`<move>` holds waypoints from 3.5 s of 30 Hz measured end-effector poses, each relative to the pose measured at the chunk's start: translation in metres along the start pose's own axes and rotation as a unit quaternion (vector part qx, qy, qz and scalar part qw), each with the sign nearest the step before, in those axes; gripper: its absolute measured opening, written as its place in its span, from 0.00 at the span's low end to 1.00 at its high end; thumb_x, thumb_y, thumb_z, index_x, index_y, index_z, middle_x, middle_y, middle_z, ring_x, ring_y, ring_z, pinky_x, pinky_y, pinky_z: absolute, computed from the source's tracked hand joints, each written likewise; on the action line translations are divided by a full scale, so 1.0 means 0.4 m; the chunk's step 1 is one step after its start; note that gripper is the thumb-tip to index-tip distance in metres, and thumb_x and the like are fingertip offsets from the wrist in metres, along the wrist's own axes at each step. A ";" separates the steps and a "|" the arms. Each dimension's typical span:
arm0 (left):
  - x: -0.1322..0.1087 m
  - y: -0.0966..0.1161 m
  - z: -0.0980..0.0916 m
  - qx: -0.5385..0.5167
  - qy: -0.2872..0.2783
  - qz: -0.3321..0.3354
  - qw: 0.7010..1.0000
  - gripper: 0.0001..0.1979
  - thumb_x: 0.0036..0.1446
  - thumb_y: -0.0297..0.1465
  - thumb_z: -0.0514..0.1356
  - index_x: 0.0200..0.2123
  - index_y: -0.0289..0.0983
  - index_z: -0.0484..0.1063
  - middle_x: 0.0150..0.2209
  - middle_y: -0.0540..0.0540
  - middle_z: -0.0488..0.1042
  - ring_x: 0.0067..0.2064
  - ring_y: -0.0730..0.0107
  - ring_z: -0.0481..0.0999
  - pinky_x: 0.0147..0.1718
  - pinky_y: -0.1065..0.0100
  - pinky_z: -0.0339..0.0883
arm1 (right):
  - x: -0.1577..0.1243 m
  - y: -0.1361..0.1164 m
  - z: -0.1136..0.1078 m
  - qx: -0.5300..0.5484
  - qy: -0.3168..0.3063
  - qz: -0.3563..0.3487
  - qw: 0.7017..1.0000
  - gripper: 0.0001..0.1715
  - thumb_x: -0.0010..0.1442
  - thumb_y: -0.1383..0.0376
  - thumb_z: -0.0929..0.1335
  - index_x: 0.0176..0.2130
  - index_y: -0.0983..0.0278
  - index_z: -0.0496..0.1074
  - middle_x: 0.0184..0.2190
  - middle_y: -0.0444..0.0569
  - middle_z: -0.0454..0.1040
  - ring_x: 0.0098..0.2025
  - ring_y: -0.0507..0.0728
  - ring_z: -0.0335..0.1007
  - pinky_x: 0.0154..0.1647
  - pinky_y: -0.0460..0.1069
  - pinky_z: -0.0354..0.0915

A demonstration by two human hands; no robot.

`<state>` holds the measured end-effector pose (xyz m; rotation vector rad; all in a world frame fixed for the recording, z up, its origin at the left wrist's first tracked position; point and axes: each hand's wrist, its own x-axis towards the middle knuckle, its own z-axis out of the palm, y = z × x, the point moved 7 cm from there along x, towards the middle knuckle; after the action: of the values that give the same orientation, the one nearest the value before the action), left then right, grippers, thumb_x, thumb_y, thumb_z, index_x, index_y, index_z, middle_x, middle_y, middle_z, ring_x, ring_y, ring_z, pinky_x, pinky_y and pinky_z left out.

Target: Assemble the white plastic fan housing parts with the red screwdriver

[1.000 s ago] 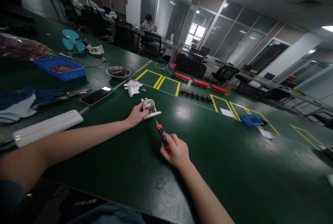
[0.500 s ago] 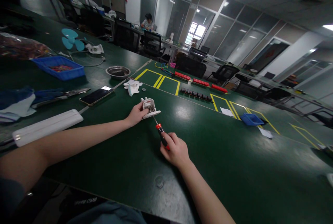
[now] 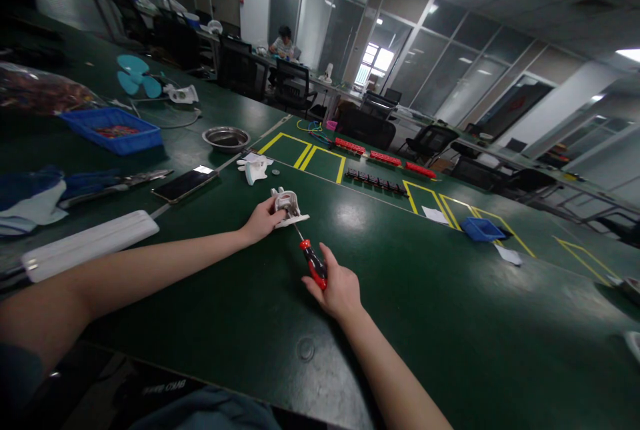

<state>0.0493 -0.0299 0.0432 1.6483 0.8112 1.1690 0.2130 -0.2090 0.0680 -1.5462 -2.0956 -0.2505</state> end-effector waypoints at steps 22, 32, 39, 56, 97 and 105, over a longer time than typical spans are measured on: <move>0.001 -0.004 0.000 0.014 0.007 0.004 1.000 0.19 0.55 0.27 0.56 0.52 0.34 0.70 0.41 0.44 0.76 0.38 0.67 0.74 0.40 0.64 0.69 | -0.002 0.010 -0.003 0.032 0.019 0.033 0.999 0.39 0.61 0.57 0.64 0.65 0.67 0.48 0.36 0.49 0.75 0.27 0.54 0.73 0.26 0.47 0.67; 0.001 -0.005 -0.001 0.012 0.006 0.004 1.000 0.19 0.55 0.28 0.56 0.51 0.34 0.70 0.41 0.43 0.76 0.39 0.65 0.75 0.40 0.64 0.69 | -0.004 0.015 -0.005 0.026 0.039 0.054 0.997 0.41 0.59 0.56 0.66 0.64 0.67 0.49 0.38 0.51 0.74 0.28 0.54 0.73 0.25 0.46 0.67; 0.003 -0.003 -0.002 0.016 0.009 0.003 1.000 0.19 0.56 0.27 0.56 0.51 0.34 0.70 0.41 0.43 0.76 0.38 0.66 0.75 0.39 0.64 0.69 | -0.011 0.028 0.001 0.034 0.048 0.076 0.995 0.39 0.60 0.56 0.65 0.64 0.66 0.50 0.30 0.46 0.73 0.25 0.53 0.72 0.23 0.45 0.65; 0.003 -0.015 -0.002 0.022 0.004 -0.007 1.000 0.20 0.56 0.28 0.56 0.53 0.34 0.69 0.40 0.44 0.76 0.37 0.67 0.74 0.37 0.65 0.68 | -0.003 0.019 -0.006 0.028 0.041 0.051 0.997 0.35 0.64 0.59 0.61 0.64 0.71 0.51 0.26 0.43 0.71 0.19 0.50 0.66 0.20 0.43 0.60; -0.001 -0.003 0.001 0.031 0.000 0.002 1.000 0.21 0.56 0.29 0.56 0.53 0.34 0.69 0.39 0.45 0.76 0.34 0.68 0.73 0.35 0.66 0.68 | -0.008 0.016 -0.003 0.041 0.037 0.057 0.997 0.39 0.61 0.59 0.63 0.66 0.67 0.47 0.31 0.45 0.74 0.24 0.52 0.71 0.24 0.45 0.66; -0.003 0.000 0.000 0.032 -0.002 -0.004 0.999 0.21 0.55 0.30 0.56 0.52 0.34 0.70 0.37 0.45 0.76 0.33 0.68 0.73 0.35 0.66 0.68 | -0.009 0.017 0.007 0.048 0.027 0.049 0.997 0.38 0.61 0.59 0.63 0.65 0.66 0.48 0.33 0.46 0.74 0.26 0.53 0.72 0.27 0.46 0.68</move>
<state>0.0490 -0.0309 0.0428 1.6984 0.8584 1.1444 0.2194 -0.2084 0.0628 -1.5626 -1.9542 -0.1514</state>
